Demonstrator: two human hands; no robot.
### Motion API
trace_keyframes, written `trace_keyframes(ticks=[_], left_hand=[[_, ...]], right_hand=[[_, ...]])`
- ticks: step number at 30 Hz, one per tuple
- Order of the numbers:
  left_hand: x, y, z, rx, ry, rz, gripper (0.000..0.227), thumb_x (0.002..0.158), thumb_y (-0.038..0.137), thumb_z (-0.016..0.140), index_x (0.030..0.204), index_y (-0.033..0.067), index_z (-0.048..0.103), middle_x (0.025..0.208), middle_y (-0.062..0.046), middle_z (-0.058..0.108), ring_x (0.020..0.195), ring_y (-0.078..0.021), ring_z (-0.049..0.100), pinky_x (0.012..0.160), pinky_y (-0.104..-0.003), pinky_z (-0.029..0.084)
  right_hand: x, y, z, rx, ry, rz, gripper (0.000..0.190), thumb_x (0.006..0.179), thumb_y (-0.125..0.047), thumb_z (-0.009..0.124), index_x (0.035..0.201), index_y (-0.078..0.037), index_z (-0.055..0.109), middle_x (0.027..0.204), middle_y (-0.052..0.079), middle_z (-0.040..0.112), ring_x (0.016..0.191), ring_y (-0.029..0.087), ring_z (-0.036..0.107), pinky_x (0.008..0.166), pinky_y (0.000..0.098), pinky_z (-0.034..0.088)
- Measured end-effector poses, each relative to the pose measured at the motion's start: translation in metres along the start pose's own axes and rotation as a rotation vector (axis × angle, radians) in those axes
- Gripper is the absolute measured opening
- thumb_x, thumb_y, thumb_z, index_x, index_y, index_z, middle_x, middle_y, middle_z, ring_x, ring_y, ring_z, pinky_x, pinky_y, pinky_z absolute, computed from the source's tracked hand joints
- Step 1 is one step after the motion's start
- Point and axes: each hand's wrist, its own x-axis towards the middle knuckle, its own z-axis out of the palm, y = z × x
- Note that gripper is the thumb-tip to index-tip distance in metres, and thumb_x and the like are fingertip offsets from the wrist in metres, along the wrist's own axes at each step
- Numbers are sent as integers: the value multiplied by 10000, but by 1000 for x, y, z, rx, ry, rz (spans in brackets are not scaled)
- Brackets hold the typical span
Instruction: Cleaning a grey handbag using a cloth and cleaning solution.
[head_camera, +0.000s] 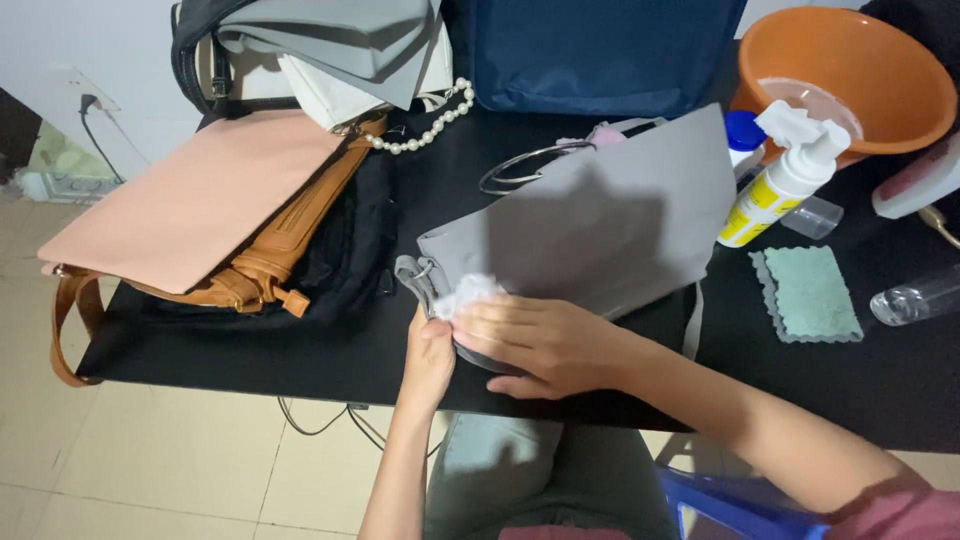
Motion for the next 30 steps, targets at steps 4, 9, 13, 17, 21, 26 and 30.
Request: trace_keyframes(ticks=[4,9,13,17,21,26,30], left_hand=[[-1,-6,-1,16,39,-14,742,1004,577,322,1494,46,490,1366,-220,614,1282,-321,564,1085,-571,438],[-5,-20,1,-6,50,-52,715,967,587,457,1407,42,598,1274,-204,688,1218,-281,610,1021,-541,499],[-3,4,6,-59,49,-61,519,753,138,915,1212,23,704,1088,-140,774,1067,-199,664,950,-503,547],[-5,12,3,-17,80,-116,308,877,141,823,1140,14,725,1006,-143,790,997,-156,659,897,-470,575],[-5,15,9,-18,107,-255,385,877,307,732,1169,57,721,1173,-67,766,1136,-188,690,990,-355,535],[-2,25,10,-3,124,-212,420,879,344,729,1179,50,710,1180,-75,747,1146,-194,677,985,-340,523],[2,54,18,-26,120,-313,407,806,211,813,1167,45,724,1179,-50,763,1138,-156,679,1007,-320,537]], right_hand=[[-21,-2,1,135,-19,-36,442,1029,-336,601,1325,-12,643,1296,166,675,1219,336,654,1094,455,496],[-50,7,-23,184,-70,-7,423,997,-326,633,1310,-45,672,1293,137,707,1183,319,682,1062,453,518],[-76,14,-59,135,-116,125,402,1004,-316,572,1313,-87,691,1219,134,740,1123,328,708,984,460,561],[-105,26,-103,129,-87,291,276,913,-278,667,1083,-97,787,971,137,795,924,303,783,798,407,636],[-184,49,-132,-171,-287,391,308,938,-209,601,1206,-95,700,1161,132,770,1111,287,750,762,397,674],[-158,27,-140,-239,286,1057,527,1191,-128,513,667,-85,545,664,-78,407,642,56,303,589,285,239],[-83,18,-114,-76,562,946,473,1094,-225,407,1429,66,572,1452,218,579,1365,246,536,1148,383,414]])
